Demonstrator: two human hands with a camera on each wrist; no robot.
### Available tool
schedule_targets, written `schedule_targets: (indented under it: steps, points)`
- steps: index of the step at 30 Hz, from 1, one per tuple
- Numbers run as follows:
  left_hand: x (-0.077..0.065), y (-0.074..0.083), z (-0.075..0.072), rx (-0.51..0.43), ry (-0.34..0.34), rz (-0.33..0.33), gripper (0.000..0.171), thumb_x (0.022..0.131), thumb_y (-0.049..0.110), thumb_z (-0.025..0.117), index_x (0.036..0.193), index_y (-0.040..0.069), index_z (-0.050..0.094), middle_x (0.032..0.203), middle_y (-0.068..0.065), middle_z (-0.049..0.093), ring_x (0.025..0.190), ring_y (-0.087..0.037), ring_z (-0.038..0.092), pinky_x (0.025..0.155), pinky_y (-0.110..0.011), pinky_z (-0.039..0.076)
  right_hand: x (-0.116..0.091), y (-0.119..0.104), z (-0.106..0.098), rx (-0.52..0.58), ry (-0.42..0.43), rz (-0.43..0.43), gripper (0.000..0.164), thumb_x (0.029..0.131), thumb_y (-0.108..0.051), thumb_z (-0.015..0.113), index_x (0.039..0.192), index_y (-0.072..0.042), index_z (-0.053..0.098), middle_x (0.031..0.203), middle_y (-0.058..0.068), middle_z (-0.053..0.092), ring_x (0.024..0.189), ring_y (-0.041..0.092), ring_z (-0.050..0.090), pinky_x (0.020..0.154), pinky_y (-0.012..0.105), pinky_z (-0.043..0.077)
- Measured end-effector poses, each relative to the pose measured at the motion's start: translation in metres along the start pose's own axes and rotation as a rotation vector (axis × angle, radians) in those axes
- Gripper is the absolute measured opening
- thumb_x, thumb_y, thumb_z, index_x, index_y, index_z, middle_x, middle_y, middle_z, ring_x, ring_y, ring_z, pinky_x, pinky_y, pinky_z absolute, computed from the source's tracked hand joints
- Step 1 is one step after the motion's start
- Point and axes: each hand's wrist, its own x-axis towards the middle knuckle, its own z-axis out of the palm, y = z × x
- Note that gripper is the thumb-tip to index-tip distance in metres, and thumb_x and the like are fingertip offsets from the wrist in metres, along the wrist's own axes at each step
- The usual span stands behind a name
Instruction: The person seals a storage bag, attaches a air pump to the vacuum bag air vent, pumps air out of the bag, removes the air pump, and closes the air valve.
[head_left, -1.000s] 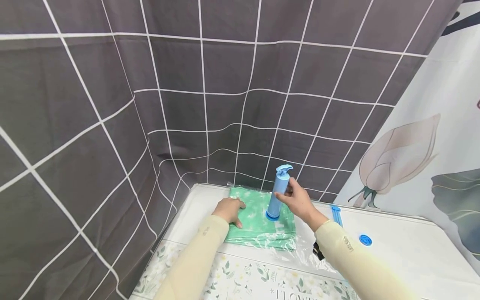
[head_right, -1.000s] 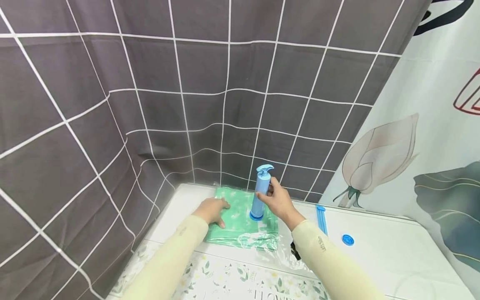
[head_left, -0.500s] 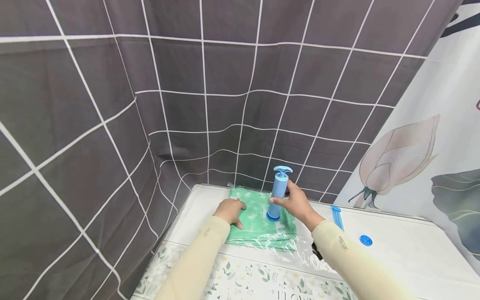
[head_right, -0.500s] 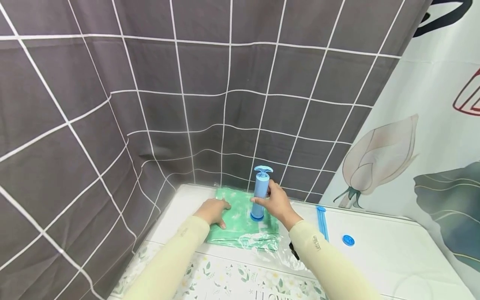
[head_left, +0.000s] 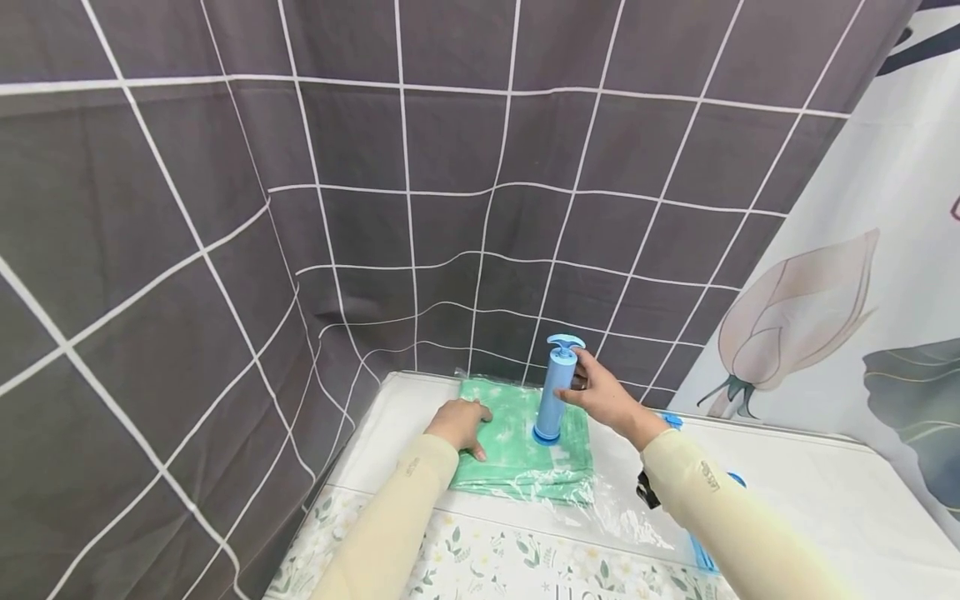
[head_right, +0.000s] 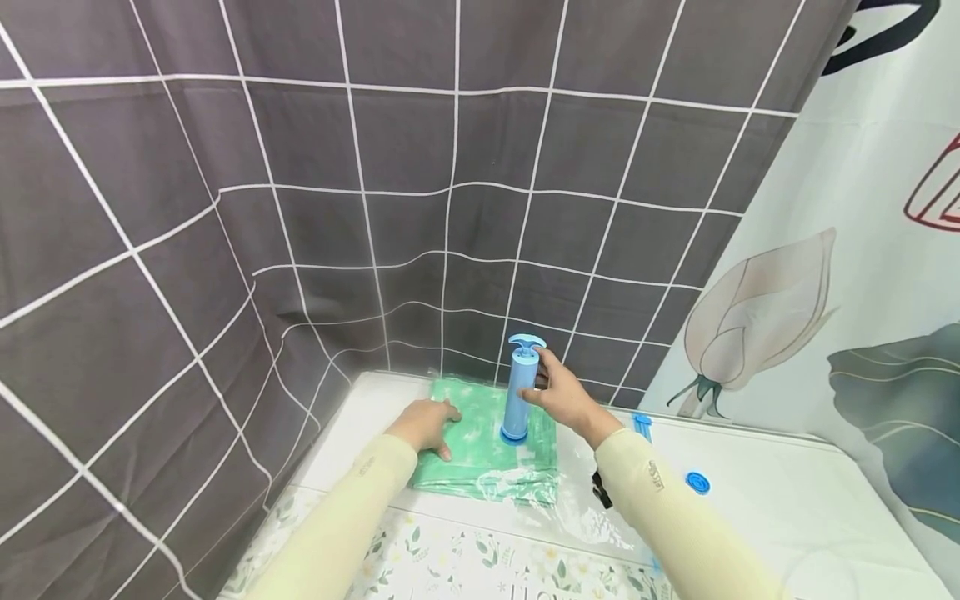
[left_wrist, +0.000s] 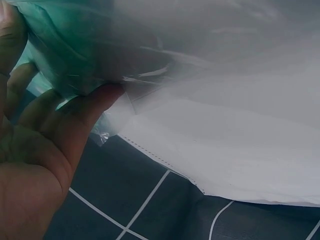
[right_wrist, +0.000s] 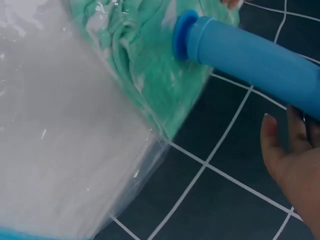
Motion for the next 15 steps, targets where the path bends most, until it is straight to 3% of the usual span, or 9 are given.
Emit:
schedule_targets:
  steps: [5, 8, 11, 15]
  points:
    - [0.010, -0.009, 0.012, 0.014, -0.003, 0.002, 0.097, 0.056, 0.044, 0.105, 0.148, 0.032, 0.076, 0.170, -0.006, 0.062, 0.155, -0.042, 0.062, 0.133, -0.057, 0.049, -0.001, 0.007, 0.006, -0.148, 0.085, -0.024, 0.070, 0.106, -0.020, 0.082, 0.164, 0.000, 0.048, 0.146, 0.030, 0.070, 0.133, 0.046, 0.073, 0.108, 0.058, 0.067]
    - [0.010, -0.005, 0.009, 0.018, -0.010, 0.000, 0.098, 0.055, 0.045, 0.105, 0.148, 0.032, 0.076, 0.171, -0.006, 0.061, 0.155, -0.043, 0.062, 0.133, -0.058, 0.048, -0.001, 0.009, 0.008, -0.198, 0.149, -0.027, 0.057, 0.103, -0.023, 0.086, 0.149, 0.001, 0.062, 0.134, 0.027, 0.073, 0.121, 0.040, 0.076, 0.099, 0.052, 0.068]
    - [0.007, -0.001, 0.004, 0.021, 0.003, 0.022, 0.097, 0.057, 0.046, 0.105, 0.149, 0.032, 0.076, 0.170, -0.007, 0.062, 0.153, -0.044, 0.063, 0.131, -0.059, 0.050, 0.000, 0.010, 0.008, -0.217, 0.177, -0.032, 0.053, 0.102, -0.026, 0.088, 0.141, 0.002, 0.067, 0.129, 0.025, 0.069, 0.113, 0.036, 0.074, 0.092, 0.048, 0.066]
    - [-0.019, 0.021, -0.028, 0.000, -0.045, -0.022, 0.090, 0.067, 0.043, 0.105, 0.150, 0.026, 0.075, 0.171, -0.010, 0.061, 0.154, -0.044, 0.062, 0.128, -0.064, 0.053, 0.000, 0.004, 0.006, -0.191, 0.144, -0.029, 0.063, 0.104, -0.032, 0.087, 0.149, 0.002, 0.060, 0.135, 0.026, 0.070, 0.119, 0.037, 0.075, 0.097, 0.051, 0.067]
